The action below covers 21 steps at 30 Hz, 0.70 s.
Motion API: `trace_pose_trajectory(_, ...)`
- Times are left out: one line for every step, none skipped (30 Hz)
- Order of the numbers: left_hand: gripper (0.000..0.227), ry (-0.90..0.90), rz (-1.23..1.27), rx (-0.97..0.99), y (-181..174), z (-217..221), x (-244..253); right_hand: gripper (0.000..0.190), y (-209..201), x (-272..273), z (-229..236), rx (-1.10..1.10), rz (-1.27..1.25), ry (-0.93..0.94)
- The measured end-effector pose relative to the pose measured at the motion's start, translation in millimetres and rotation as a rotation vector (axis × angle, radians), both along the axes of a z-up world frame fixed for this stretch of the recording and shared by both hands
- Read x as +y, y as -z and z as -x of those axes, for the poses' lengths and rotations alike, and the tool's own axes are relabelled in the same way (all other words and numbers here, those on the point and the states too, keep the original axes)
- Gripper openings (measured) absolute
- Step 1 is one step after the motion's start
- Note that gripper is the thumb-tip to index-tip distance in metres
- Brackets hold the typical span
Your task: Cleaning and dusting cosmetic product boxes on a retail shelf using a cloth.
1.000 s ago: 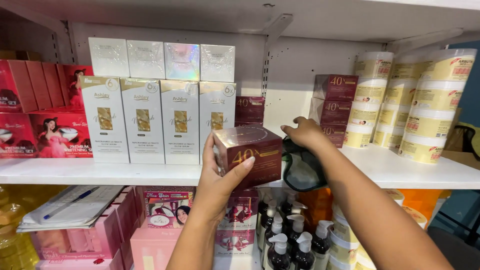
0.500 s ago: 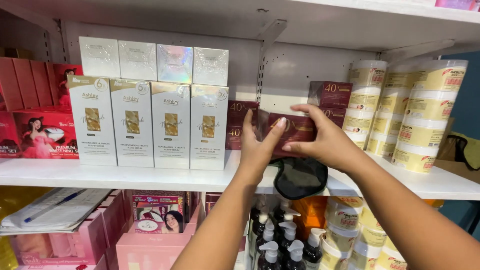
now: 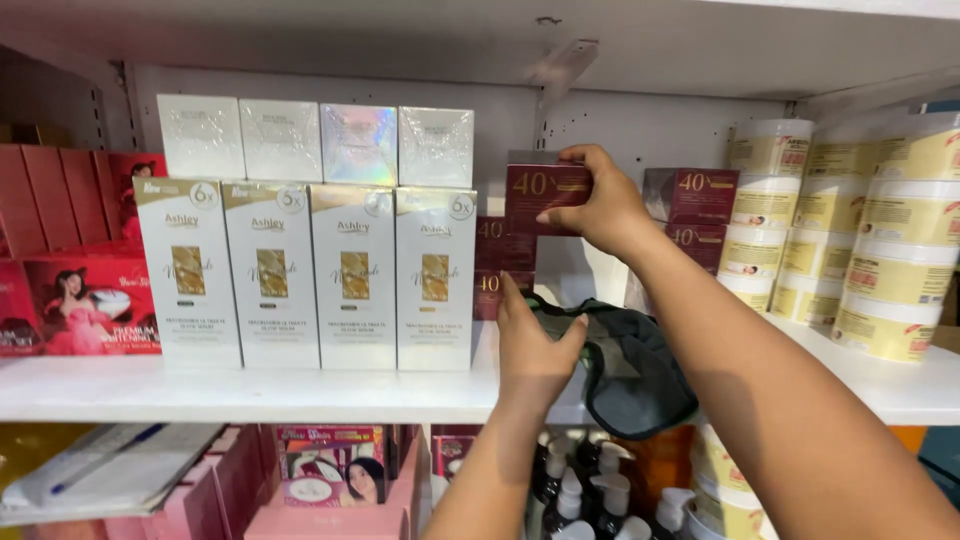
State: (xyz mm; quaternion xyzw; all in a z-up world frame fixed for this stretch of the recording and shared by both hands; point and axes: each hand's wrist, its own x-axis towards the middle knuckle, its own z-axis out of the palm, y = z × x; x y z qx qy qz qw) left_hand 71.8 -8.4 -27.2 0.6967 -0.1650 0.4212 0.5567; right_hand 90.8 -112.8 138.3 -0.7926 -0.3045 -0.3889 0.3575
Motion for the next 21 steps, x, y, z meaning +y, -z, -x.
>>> trace_pose_trajectory(0.114, -0.001, -0.009, -0.007, 2, -2, 0, 0.079, -1, 4, -10, -0.007, -0.009, -0.001)
trace_pose_trajectory(0.108, -0.045, 0.014, -0.068, 3, -5, 0, 0.078, -3, 8, -21, 0.032, -0.028, -0.012)
trace_pose_trajectory(0.102, -0.088, 0.039, -0.129, 5, -8, 0, 0.078, -5, 13, -31, 0.071, -0.046, -0.023)
trace_pose_trajectory(0.102, -0.091, 0.033, -0.134, 2, -5, 1, 0.078, -9, 17, -36, 0.066, -0.051, -0.027)
trace_pose_trajectory(0.100, -0.069, 0.048, -0.150, -1, -2, 1, 0.079, -12, 21, -41, 0.105, -0.073, -0.046)
trace_pose_trajectory(0.098, -0.046, 0.067, -0.157, 0, 2, 0, 0.079, -11, 25, -46, 0.153, -0.090, -0.062)
trace_pose_trajectory(0.098, -0.048, 0.067, -0.153, 1, 4, 1, 0.079, -9, 28, -50, 0.157, -0.090, -0.064)
trace_pose_trajectory(0.097, -0.043, 0.079, -0.125, -1, 4, 1, 0.082, -12, 31, -54, 0.183, -0.090, -0.041)
trace_pose_trajectory(0.096, -0.038, 0.091, -0.097, -3, 5, 1, 0.084, -14, 33, -57, 0.209, -0.090, -0.017)
trace_pose_trajectory(0.096, -0.037, 0.094, -0.098, -4, 11, 2, 0.084, -15, 34, -61, 0.208, -0.087, -0.017)
trace_pose_trajectory(0.095, -0.033, 0.085, -0.106, -6, 17, 3, 0.091, -15, 34, -66, 0.204, -0.086, -0.010)
trace_pose_trajectory(0.095, -0.029, 0.075, -0.115, -8, 24, 4, 0.097, -16, 35, -70, 0.199, -0.085, -0.004)
trace_pose_trajectory(0.095, -0.029, 0.077, -0.117, -10, 28, 4, 0.097, -16, 35, -78, 0.196, -0.082, -0.005)
trace_pose_trajectory(0.093, -0.038, 0.084, -0.138, -10, 33, 4, 0.103, -13, 35, -87, 0.158, -0.099, -0.022)
trace_pose_trajectory(0.092, -0.046, 0.091, -0.160, -10, 37, 3, 0.109, -11, 34, -96, 0.120, -0.115, -0.039)
trace_pose_trajectory(0.092, -0.044, 0.091, -0.159, -10, 36, 3, 0.109, -8, 35, -105, 0.121, -0.116, -0.037)
trace_pose_trajectory(0.093, -0.053, 0.093, -0.155, -11, 35, 3, 0.110, -4, 36, -114, 0.083, -0.135, -0.041)
trace_pose_trajectory(0.093, -0.061, 0.094, -0.153, -11, 34, 3, 0.112, -2, 36, -123, 0.043, -0.155, -0.044)
trace_pose_trajectory(0.093, -0.058, 0.094, -0.153, -10, 31, 3, 0.112, 4, 39, -125, 0.042, -0.156, -0.041)
trace_pose_trajectory(0.094, -0.059, 0.088, -0.118, -9, 27, 3, 0.112, 8, 42, -128, 0.051, -0.212, -0.082)
trace_pose_trajectory(0.095, -0.059, 0.082, -0.082, -9, 24, 3, 0.112, 13, 45, -130, 0.059, -0.268, -0.124)
